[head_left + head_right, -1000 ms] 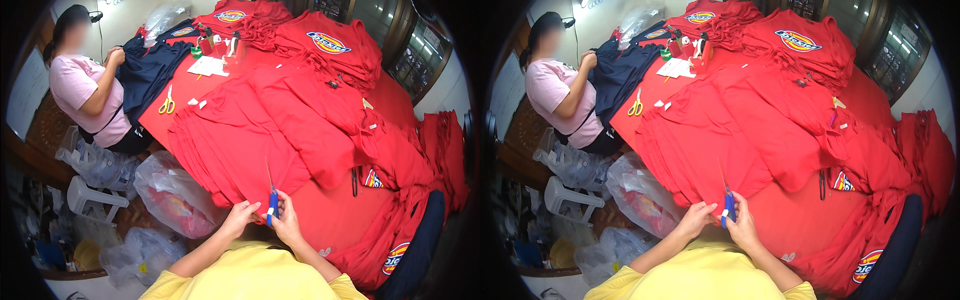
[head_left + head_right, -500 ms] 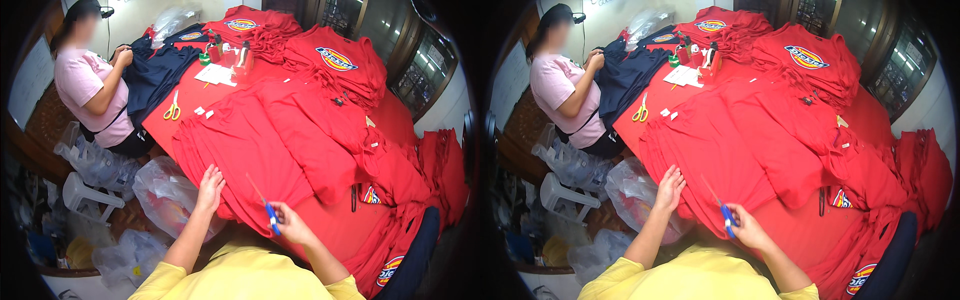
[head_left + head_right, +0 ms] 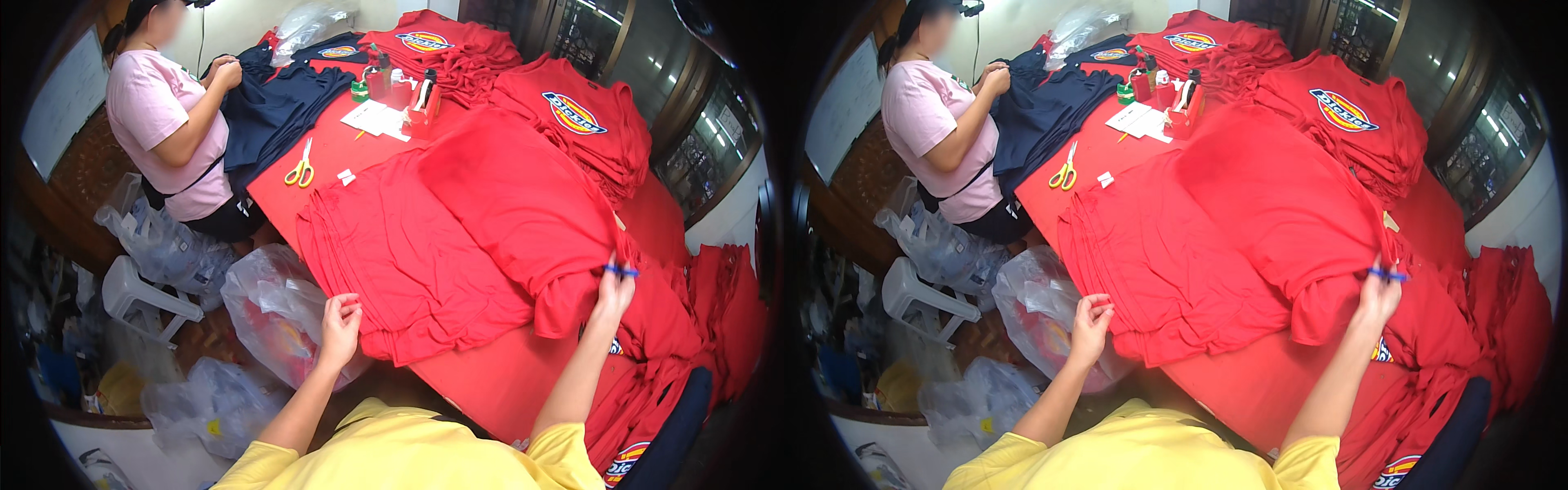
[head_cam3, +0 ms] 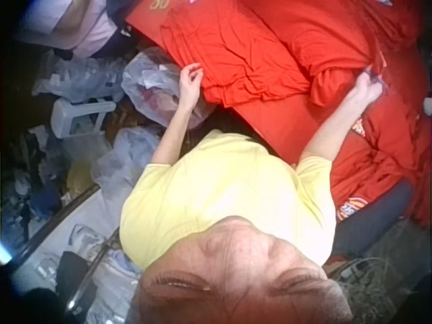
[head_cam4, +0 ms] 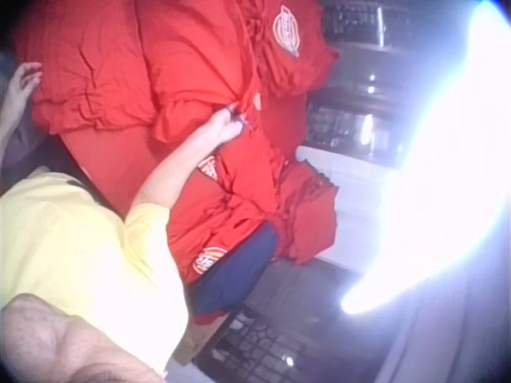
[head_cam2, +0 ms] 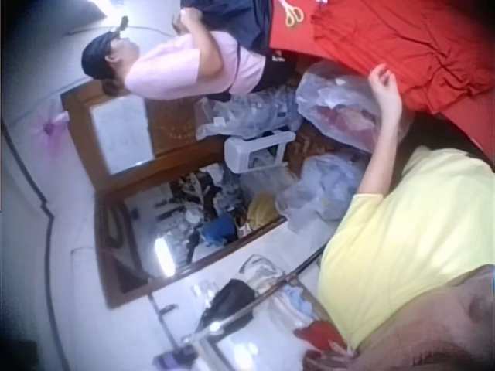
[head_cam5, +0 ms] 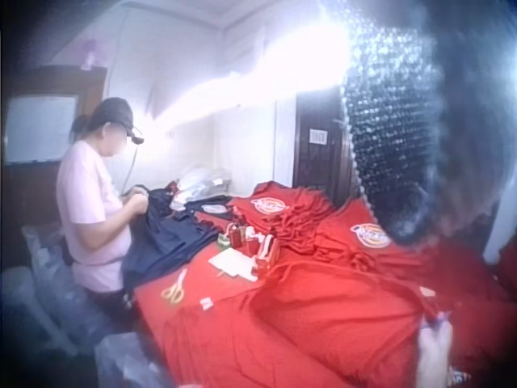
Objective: The person cuts white tags off red garments using shears and moves the garments to a stack.
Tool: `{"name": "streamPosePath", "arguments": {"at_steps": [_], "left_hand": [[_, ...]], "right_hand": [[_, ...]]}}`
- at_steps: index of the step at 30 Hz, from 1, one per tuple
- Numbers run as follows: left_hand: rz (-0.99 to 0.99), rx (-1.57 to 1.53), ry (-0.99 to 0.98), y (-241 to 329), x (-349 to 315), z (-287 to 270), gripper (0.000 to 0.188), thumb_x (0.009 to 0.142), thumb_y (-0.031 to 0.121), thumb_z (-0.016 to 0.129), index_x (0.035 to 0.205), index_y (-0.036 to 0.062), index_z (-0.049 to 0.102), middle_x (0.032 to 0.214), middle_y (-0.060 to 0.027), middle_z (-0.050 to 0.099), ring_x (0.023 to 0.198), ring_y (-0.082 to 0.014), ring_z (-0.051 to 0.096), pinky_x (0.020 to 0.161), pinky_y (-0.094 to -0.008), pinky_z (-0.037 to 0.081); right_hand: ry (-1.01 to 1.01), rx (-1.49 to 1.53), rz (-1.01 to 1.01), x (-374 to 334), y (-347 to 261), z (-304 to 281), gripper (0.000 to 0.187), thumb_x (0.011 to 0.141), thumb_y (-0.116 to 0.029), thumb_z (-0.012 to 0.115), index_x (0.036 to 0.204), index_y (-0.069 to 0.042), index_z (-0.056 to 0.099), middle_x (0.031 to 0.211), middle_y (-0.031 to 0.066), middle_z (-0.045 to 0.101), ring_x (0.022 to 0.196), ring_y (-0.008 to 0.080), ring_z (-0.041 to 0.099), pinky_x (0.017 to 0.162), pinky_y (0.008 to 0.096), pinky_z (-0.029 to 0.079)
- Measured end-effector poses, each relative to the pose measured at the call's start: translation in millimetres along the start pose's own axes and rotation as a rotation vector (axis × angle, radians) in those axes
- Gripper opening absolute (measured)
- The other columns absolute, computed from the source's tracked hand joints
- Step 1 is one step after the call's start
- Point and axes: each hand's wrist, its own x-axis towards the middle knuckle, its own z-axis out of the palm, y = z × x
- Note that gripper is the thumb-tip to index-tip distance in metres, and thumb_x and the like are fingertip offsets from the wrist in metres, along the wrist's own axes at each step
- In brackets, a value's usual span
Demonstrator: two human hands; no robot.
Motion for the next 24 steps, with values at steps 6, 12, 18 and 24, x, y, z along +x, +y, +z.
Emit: {"name": "streamPosePath", "arguments": {"at_steps": [6, 12, 18, 24], "left_hand": [[0.081, 0.581, -0.146, 15.1, 3.0, -6.6, 0.020, 0.087, 0.018, 0.063, 0.085, -0.0021, 0.061, 0.085, -0.0143, 0.058, 0.075, -0.0250, 0.063, 0.070, -0.0339, 0.051], [0.306, 0.842, -0.168, 28.2, 0.8, 14.0, 0.026, 0.083, 0.024, 0.067, 0.075, 0.0011, 0.057, 0.079, -0.0142, 0.056, 0.074, -0.0340, 0.059, 0.067, -0.0444, 0.048], [0.263, 0.790, -0.119, 36.4, 4.0, 11.4, 0.028, 0.086, 0.025, 0.064, 0.075, 0.0011, 0.055, 0.075, -0.0127, 0.058, 0.070, -0.0313, 0.062, 0.063, -0.0414, 0.050], [-0.286, 0.063, -0.182, 13.3, 10.3, -4.3, 0.037, 0.096, 0.033, 0.052, 0.086, -0.0022, 0.056, 0.073, -0.0109, 0.064, 0.063, -0.0188, 0.067, 0.055, -0.0293, 0.052]], "right_hand": [[-0.184, -0.501, -0.123, -59.9, -23.9, -100.0, 0.036, 0.089, 0.003, 0.056, 0.121, 0.005, 0.039, 0.105, 0.0174, 0.051, 0.104, 0.0346, 0.059, 0.098, 0.0466, 0.049], [-0.640, -0.955, 0.210, -191.2, 28.5, -116.1, 0.047, 0.088, 0.004, 0.053, 0.132, -0.003, 0.038, 0.105, 0.0115, 0.055, 0.091, 0.0248, 0.066, 0.080, 0.0359, 0.056], [-0.927, -1.283, 0.275, -250.6, 95.0, -142.0, 0.051, 0.084, 0.009, 0.047, 0.134, 0.001, 0.040, 0.107, 0.0147, 0.060, 0.100, 0.0197, 0.064, 0.085, 0.0302, 0.050], [-0.901, -1.384, 0.300, -256.9, 95.6, -155.2, 0.050, 0.085, 0.009, 0.044, 0.134, 0.000, 0.038, 0.103, 0.0115, 0.055, 0.095, 0.0194, 0.065, 0.072, 0.0259, 0.052]]}}
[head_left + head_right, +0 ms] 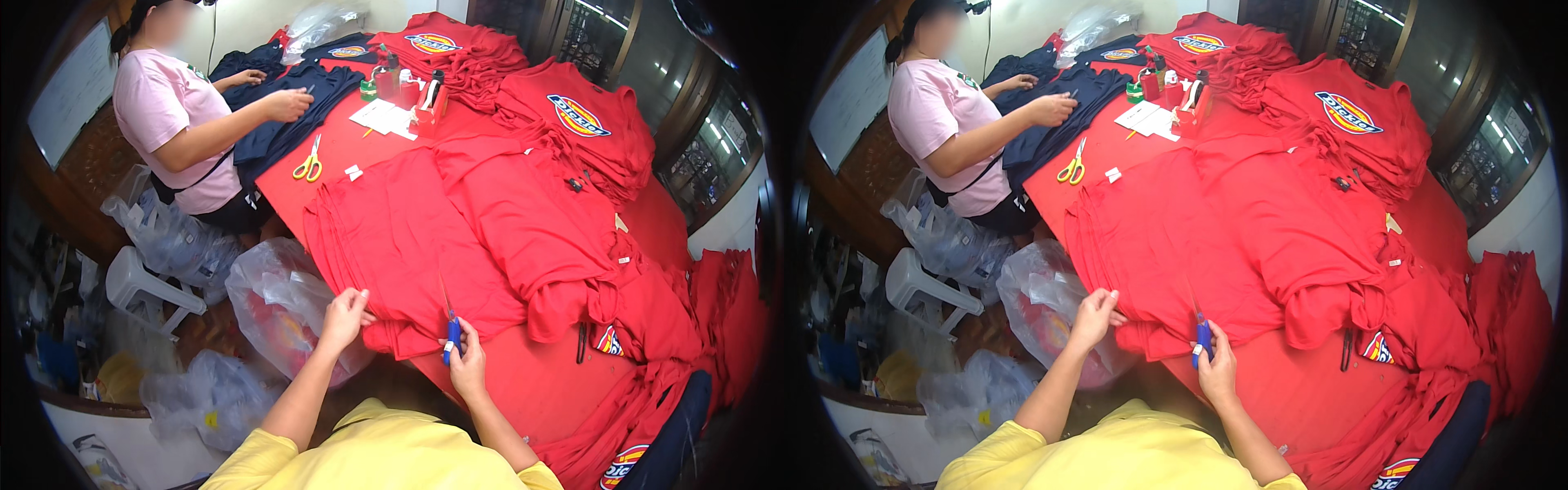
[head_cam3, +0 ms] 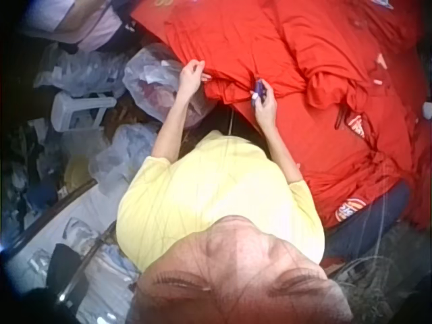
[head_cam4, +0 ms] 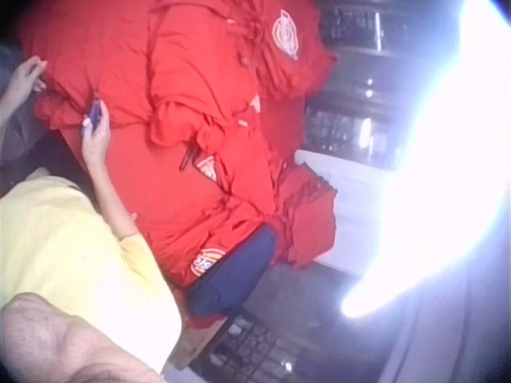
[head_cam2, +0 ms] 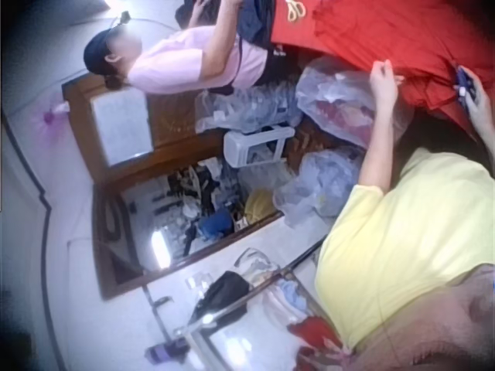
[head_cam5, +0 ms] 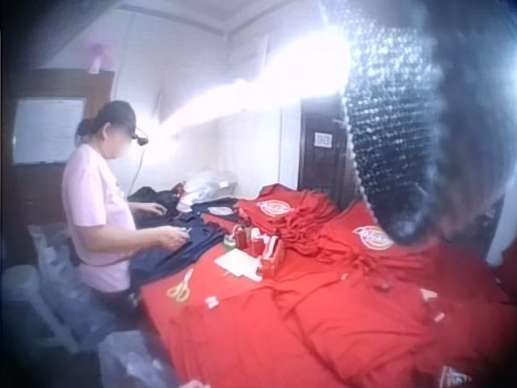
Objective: The person cuts white tags off red garments using shears and moves the garments to a stack.
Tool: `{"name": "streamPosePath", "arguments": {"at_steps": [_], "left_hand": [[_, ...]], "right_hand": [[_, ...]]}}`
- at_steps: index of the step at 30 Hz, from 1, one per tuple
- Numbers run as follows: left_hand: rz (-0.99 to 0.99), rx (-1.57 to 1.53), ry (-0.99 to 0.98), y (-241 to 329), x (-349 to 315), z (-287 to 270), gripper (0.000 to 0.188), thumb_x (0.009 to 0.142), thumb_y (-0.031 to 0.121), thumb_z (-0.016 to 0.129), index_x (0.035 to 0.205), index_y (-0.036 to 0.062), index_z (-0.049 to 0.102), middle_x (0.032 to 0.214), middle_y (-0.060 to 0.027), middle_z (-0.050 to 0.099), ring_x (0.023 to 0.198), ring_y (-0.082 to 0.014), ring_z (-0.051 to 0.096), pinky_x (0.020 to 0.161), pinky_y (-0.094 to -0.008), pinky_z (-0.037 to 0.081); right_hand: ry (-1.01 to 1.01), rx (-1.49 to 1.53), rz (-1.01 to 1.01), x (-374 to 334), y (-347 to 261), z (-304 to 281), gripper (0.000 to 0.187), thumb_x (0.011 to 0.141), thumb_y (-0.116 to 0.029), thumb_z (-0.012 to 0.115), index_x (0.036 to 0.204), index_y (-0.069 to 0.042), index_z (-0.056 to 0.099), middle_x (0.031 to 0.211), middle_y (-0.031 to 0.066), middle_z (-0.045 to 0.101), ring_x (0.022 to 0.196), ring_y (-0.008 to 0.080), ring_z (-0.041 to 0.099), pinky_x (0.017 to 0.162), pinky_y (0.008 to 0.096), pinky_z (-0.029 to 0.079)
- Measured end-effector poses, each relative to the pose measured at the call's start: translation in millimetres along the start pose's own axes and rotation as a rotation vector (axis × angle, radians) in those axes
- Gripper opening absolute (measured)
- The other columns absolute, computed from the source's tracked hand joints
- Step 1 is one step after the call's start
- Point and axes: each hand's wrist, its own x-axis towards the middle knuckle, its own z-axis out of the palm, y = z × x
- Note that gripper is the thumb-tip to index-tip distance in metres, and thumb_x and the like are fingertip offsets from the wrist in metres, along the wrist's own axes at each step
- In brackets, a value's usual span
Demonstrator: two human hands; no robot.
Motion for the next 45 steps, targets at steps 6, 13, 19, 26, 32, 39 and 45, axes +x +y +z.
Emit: {"name": "streamPosePath", "arguments": {"at_steps": [6, 13, 19, 26, 32, 39, 45], "left_hand": [[0.135, 0.277, -0.047, -11.4, -34.6, 18.4, 0.027, 0.090, 0.023, 0.062, 0.092, -0.0032, 0.055, 0.079, -0.0060, 0.060, 0.067, -0.0126, 0.059, 0.063, -0.0262, 0.048], [0.167, -0.254, 0.035, -13.4, -56.9, 35.4, 0.011, 0.096, 0.014, 0.051, 0.096, 0.0055, 0.045, 0.090, -0.0053, 0.054, 0.073, -0.0137, 0.060, 0.067, -0.0277, 0.049], [-0.256, -0.631, -0.067, -30.7, -97.4, 51.3, 0.016, 0.100, 0.021, 0.042, 0.107, 0.0079, 0.039, 0.100, -0.0125, 0.058, 0.083, -0.0221, 0.064, 0.074, -0.0363, 0.056], [-0.243, -0.497, -0.065, -68.2, -125.6, 59.8, 0.019, 0.099, 0.021, 0.049, 0.107, 0.0034, 0.050, 0.095, -0.0104, 0.061, 0.085, -0.0184, 0.063, 0.077, -0.0319, 0.055], [-0.191, -0.337, -0.085, -59.9, -134.2, 77.5, 0.022, 0.092, 0.020, 0.062, 0.102, 0.0031, 0.052, 0.089, -0.0075, 0.061, 0.076, -0.0127, 0.062, 0.064, -0.0238, 0.051], [-0.217, -0.263, -0.014, -63.0, -133.5, 88.9, 0.034, 0.086, 0.025, 0.069, 0.100, 0.0027, 0.048, 0.080, -0.0035, 0.056, 0.058, -0.0074, 0.054, 0.047, -0.0198, 0.043], [-0.187, -0.215, 0.034, -69.2, -131.3, 90.0, 0.032, 0.088, 0.025, 0.067, 0.099, 0.0025, 0.048, 0.076, -0.0035, 0.057, 0.050, -0.0066, 0.050, 0.042, -0.0202, 0.037]], "right_hand": [[-0.001, 0.095, 0.015, -1.8, 9.2, -4.0, 0.050, 0.085, 0.009, 0.044, 0.134, 0.001, 0.040, 0.103, 0.0115, 0.054, 0.094, 0.0209, 0.066, 0.076, 0.0281, 0.052], [-0.005, 0.346, 0.099, -15.7, -10.6, -18.3, 0.048, 0.089, 0.006, 0.044, 0.136, 0.001, 0.035, 0.101, 0.0131, 0.056, 0.095, 0.0223, 0.064, 0.078, 0.0312, 0.056], [-0.071, 0.357, 0.173, -46.8, -13.3, -32.0, 0.047, 0.090, 0.006, 0.044, 0.135, 0.003, 0.033, 0.097, 0.0128, 0.055, 0.094, 0.0258, 0.065, 0.078, 0.0336, 0.056], [-0.131, 0.368, 0.293, -74.4, -0.1, -46.1, 0.050, 0.088, 0.007, 0.044, 0.137, 0.003, 0.031, 0.103, 0.0142, 0.053, 0.095, 0.0224, 0.064, 0.080, 0.0326, 0.057], [-0.179, 0.322, 0.266, -84.1, 3.0, -55.2, 0.051, 0.090, 0.003, 0.048, 0.138, 0.002, 0.030, 0.098, 0.0135, 0.053, 0.092, 0.0259, 0.065, 0.077, 0.0351, 0.056], [-0.284, 0.291, 0.286, -90.9, 1.3, -63.5, 0.052, 0.089, 0.003, 0.050, 0.137, 0.003, 0.031, 0.100, 0.0132, 0.053, 0.092, 0.0256, 0.065, 0.079, 0.0356, 0.057], [-0.398, 0.256, 0.321, -96.6, -1.8, -69.3, 0.052, 0.088, 0.003, 0.052, 0.137, 0.002, 0.033, 0.104, 0.0126, 0.053, 0.095, 0.0258, 0.065, 0.080, 0.0356, 0.056]]}}
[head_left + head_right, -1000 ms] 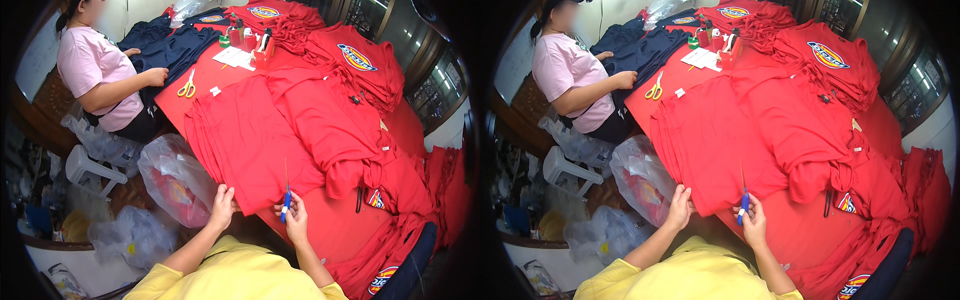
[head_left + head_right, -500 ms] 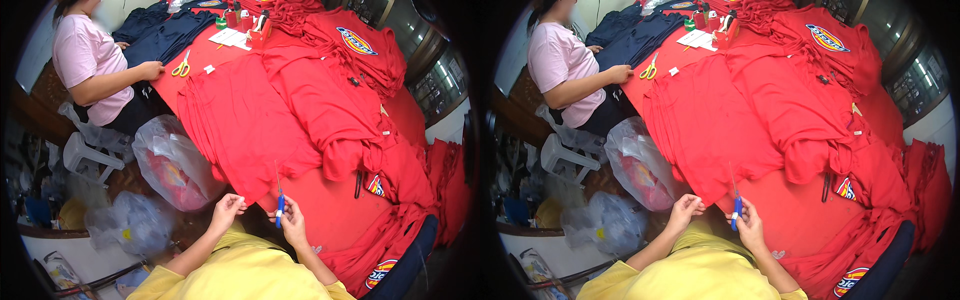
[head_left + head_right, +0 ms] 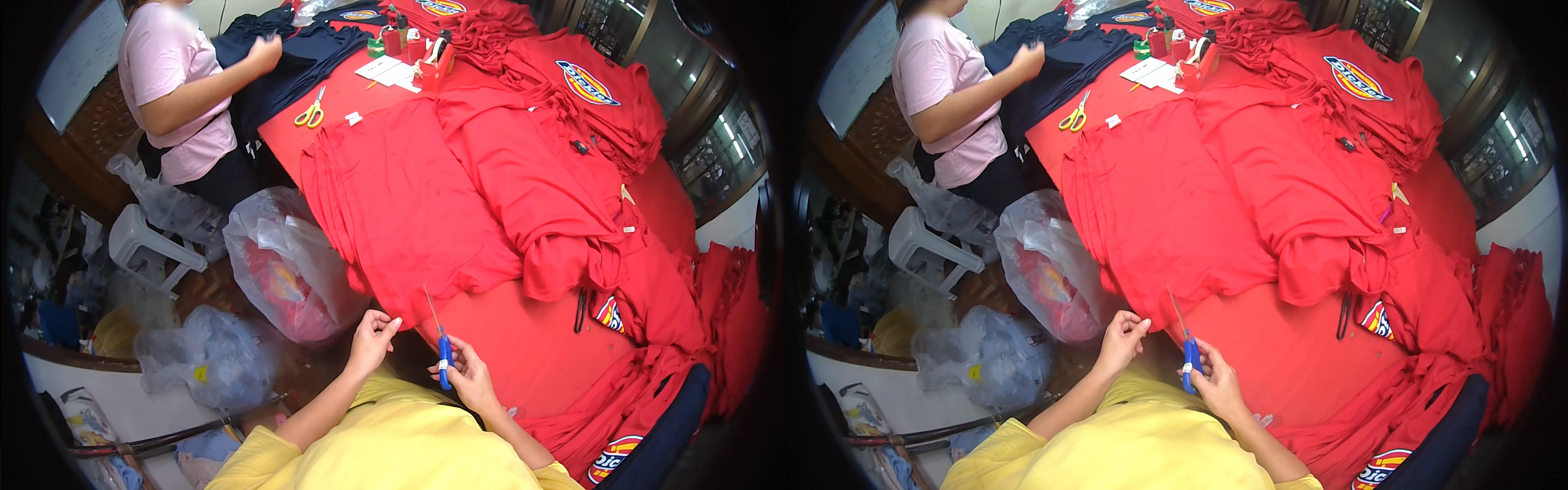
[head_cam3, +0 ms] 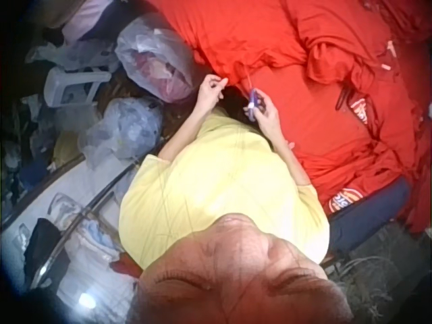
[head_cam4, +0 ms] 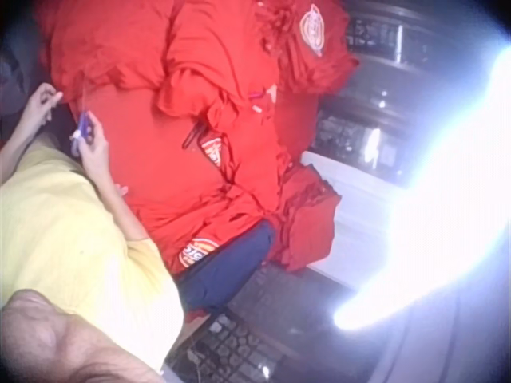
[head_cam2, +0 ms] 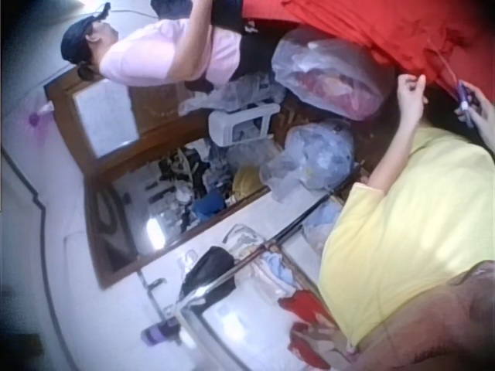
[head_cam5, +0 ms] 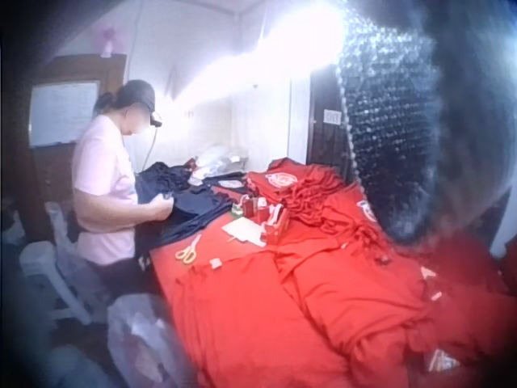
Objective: The person cuts white tags off red garments using shears and moves the garments to a stack.
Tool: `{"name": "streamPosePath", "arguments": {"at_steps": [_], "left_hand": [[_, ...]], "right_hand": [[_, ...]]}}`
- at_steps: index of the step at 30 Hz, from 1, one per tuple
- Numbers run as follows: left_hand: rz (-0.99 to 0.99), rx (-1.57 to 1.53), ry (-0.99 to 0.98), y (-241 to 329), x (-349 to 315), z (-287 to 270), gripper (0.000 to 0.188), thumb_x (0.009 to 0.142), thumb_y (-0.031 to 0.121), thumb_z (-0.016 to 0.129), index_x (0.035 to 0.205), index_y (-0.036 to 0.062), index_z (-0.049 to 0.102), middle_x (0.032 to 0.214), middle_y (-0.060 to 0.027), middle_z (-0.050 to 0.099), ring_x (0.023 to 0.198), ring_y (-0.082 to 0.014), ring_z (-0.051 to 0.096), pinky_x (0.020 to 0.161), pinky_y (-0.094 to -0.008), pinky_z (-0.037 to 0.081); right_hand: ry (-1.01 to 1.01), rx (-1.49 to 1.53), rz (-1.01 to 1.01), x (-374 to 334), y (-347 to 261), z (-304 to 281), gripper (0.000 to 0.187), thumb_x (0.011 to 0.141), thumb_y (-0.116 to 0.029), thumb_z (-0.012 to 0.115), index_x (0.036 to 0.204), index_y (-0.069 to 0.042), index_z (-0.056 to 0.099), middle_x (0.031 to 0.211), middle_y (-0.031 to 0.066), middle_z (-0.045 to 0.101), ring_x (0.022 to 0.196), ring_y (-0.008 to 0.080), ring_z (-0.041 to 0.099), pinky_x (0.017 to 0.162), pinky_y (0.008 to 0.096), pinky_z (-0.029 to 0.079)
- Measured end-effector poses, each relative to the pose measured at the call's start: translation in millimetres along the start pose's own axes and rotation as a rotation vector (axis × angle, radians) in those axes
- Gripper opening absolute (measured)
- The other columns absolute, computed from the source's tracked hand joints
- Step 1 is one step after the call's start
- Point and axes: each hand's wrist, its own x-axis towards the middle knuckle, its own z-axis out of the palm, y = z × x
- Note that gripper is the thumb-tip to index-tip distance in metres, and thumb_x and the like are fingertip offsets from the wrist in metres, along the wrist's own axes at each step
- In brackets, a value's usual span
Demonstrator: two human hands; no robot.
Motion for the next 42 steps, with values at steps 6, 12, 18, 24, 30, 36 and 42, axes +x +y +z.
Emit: {"name": "streamPosePath", "arguments": {"at_steps": [6, 12, 18, 24, 30, 36, 42], "left_hand": [[0.014, -0.076, -0.020, 5.5, 2.0, -0.8, 0.022, 0.091, 0.024, 0.064, 0.093, 0.0066, 0.050, 0.073, -0.0007, 0.058, 0.052, -0.0053, 0.050, 0.045, -0.0185, 0.038], [0.218, -0.108, 0.054, -0.6, 5.0, -0.9, 0.015, 0.092, 0.018, 0.062, 0.085, 0.0066, 0.054, 0.072, 0.0023, 0.057, 0.063, -0.0041, 0.051, 0.057, -0.0199, 0.042], [0.124, -0.354, -0.111, 25.7, -9.8, 5.0, 0.011, 0.091, 0.010, 0.061, 0.098, 0.0024, 0.058, 0.083, -0.0001, 0.061, 0.078, -0.0078, 0.057, 0.072, -0.0231, 0.046], [0.374, 0.047, -0.159, 49.8, -10.6, 2.1, 0.027, 0.089, 0.008, 0.062, 0.115, -0.0007, 0.059, 0.094, -0.0024, 0.062, 0.092, -0.0136, 0.060, 0.083, -0.0279, 0.048], [0.121, -0.533, -0.272, 90.8, -16.7, 7.7, 0.022, 0.094, 0.007, 0.054, 0.114, -0.0012, 0.059, 0.103, -0.0070, 0.064, 0.093, -0.0144, 0.061, 0.087, -0.0299, 0.050], [0.163, -0.527, -0.313, 102.6, -23.3, 7.2, 0.027, 0.090, -0.002, 0.055, 0.117, -0.0030, 0.057, 0.111, -0.0109, 0.064, 0.101, -0.0179, 0.062, 0.090, -0.0326, 0.051], [0.172, -0.553, -0.305, 94.3, -25.5, 10.6, 0.031, 0.088, -0.005, 0.056, 0.119, -0.0032, 0.056, 0.111, -0.0114, 0.063, 0.103, -0.0195, 0.062, 0.091, -0.0345, 0.051]], "right_hand": [[-0.023, -0.021, 0.025, -9.5, 11.4, -1.2, 0.052, 0.089, 0.004, 0.052, 0.138, 0.002, 0.033, 0.104, 0.0118, 0.053, 0.095, 0.0251, 0.065, 0.081, 0.0351, 0.056], [-0.012, 0.000, 0.028, -20.1, 10.3, -3.8, 0.054, 0.089, 0.004, 0.051, 0.139, 0.001, 0.033, 0.104, 0.0119, 0.053, 0.094, 0.0246, 0.065, 0.081, 0.0351, 0.056], [0.033, 0.044, 0.027, -31.0, 2.0, -5.7, 0.056, 0.089, -0.001, 0.058, 0.139, 0.003, 0.035, 0.107, 0.0113, 0.055, 0.093, 0.0188, 0.062, 0.081, 0.0295, 0.053], [0.121, -0.340, -0.273, -40.9, -11.9, -1.1, 0.057, 0.084, -0.005, 0.066, 0.135, 0.004, 0.041, 0.099, 0.0116, 0.059, 0.082, 0.0146, 0.062, 0.073, 0.0265, 0.052], [0.074, -0.771, -0.524, -37.7, -20.5, 1.4, 0.060, 0.079, -0.004, 0.070, 0.132, 0.005, 0.045, 0.092, 0.0149, 0.061, 0.067, 0.0187, 0.063, 0.060, 0.0305, 0.053], [0.133, -0.844, -0.626, -28.6, -19.3, 2.8, 0.060, 0.080, -0.003, 0.068, 0.134, 0.005, 0.043, 0.093, 0.0175, 0.061, 0.076, 0.0272, 0.064, 0.063, 0.0342, 0.054], [0.118, -0.764, -0.596, -23.1, -22.7, 9.4, 0.060, 0.080, -0.004, 0.068, 0.134, 0.004, 0.043, 0.089, 0.0193, 0.059, 0.075, 0.0311, 0.060, 0.067, 0.0357, 0.050]]}}
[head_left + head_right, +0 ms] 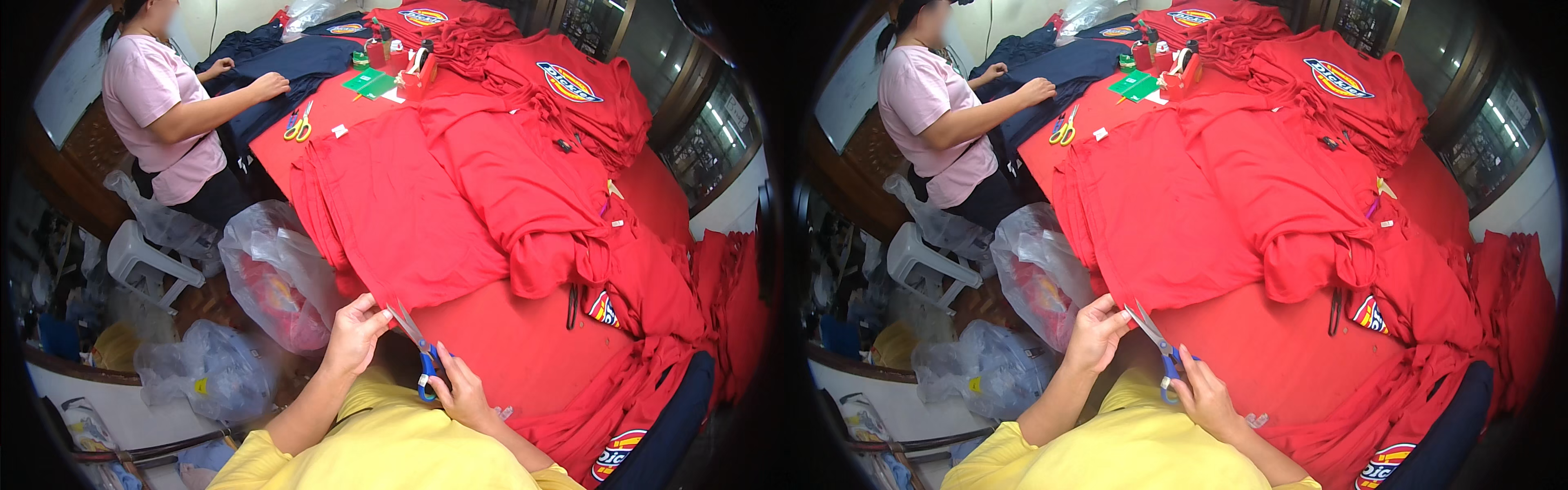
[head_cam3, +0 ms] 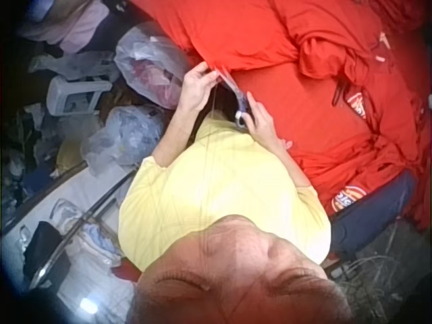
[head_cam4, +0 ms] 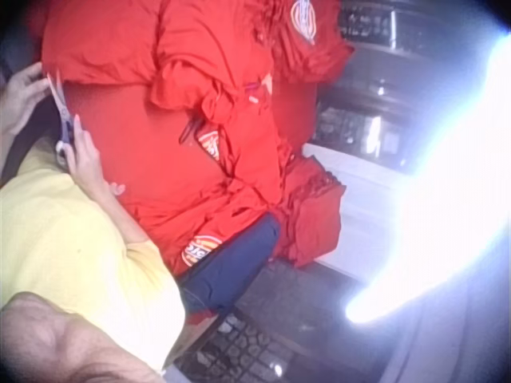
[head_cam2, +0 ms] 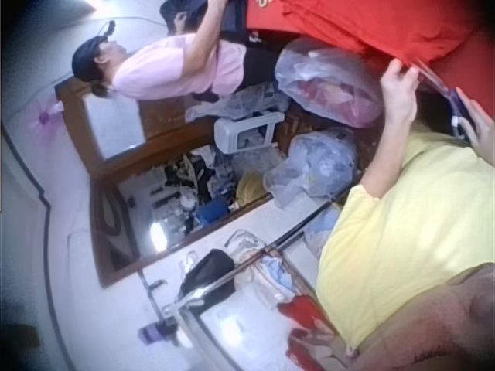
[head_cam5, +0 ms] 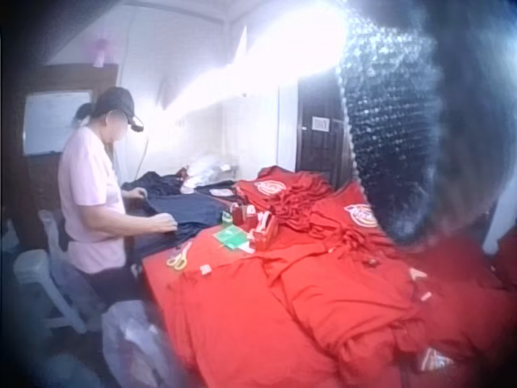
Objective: The person cuts white tags off red garments using shears and moves the garments to a stack.
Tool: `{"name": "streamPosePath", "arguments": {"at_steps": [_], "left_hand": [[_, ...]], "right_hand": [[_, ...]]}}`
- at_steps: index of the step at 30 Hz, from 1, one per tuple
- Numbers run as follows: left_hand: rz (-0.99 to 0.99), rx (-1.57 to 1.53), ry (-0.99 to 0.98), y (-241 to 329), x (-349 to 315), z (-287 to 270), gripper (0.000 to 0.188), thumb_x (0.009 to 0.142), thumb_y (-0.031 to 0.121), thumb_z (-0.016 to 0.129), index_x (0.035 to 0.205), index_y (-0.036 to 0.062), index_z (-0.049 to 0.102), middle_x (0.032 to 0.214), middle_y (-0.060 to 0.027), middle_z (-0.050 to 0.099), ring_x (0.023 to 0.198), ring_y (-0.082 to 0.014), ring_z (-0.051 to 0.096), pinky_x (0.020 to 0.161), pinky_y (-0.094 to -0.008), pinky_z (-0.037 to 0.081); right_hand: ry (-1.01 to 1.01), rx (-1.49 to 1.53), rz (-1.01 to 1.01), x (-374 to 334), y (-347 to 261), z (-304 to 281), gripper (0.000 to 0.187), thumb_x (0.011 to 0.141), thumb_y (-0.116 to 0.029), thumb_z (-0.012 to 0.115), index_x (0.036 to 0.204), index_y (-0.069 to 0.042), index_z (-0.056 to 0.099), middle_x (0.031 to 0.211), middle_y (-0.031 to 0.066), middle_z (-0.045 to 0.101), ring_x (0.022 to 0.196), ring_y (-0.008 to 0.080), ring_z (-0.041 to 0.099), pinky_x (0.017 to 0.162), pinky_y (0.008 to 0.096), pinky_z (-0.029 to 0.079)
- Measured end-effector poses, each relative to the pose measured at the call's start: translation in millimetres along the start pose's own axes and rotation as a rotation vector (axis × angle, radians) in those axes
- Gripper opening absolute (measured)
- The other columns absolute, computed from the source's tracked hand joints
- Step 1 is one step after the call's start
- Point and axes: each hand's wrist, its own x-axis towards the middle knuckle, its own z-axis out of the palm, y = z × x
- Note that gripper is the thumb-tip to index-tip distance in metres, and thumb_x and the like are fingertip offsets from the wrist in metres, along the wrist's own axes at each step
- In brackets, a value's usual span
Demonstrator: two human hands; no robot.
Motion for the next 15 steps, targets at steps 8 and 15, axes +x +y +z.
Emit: {"name": "streamPosePath", "arguments": {"at_steps": [8, 15], "left_hand": [[-0.065, 0.073, -0.034, -2.4, -1.8, 2.6, 0.035, 0.086, -0.006, 0.057, 0.120, -0.0003, 0.055, 0.112, -0.0108, 0.062, 0.103, -0.0213, 0.062, 0.092, -0.0378, 0.051], [-0.089, 0.029, -0.040, -1.4, -1.3, 5.0, 0.038, 0.086, -0.007, 0.057, 0.124, 0.0000, 0.054, 0.113, -0.0100, 0.061, 0.102, -0.0192, 0.061, 0.090, -0.0346, 0.052]], "right_hand": [[-0.042, 0.111, 0.109, 9.1, -8.9, -0.7, 0.056, 0.084, -0.005, 0.065, 0.135, 0.003, 0.043, 0.085, 0.0170, 0.058, 0.076, 0.0230, 0.062, 0.069, 0.0309, 0.049], [-0.082, 0.374, 0.272, 3.9, 5.0, 6.2, 0.050, 0.090, -0.004, 0.057, 0.138, 0.000, 0.042, 0.097, 0.0115, 0.064, 0.083, 0.0133, 0.063, 0.075, 0.0265, 0.050]]}}
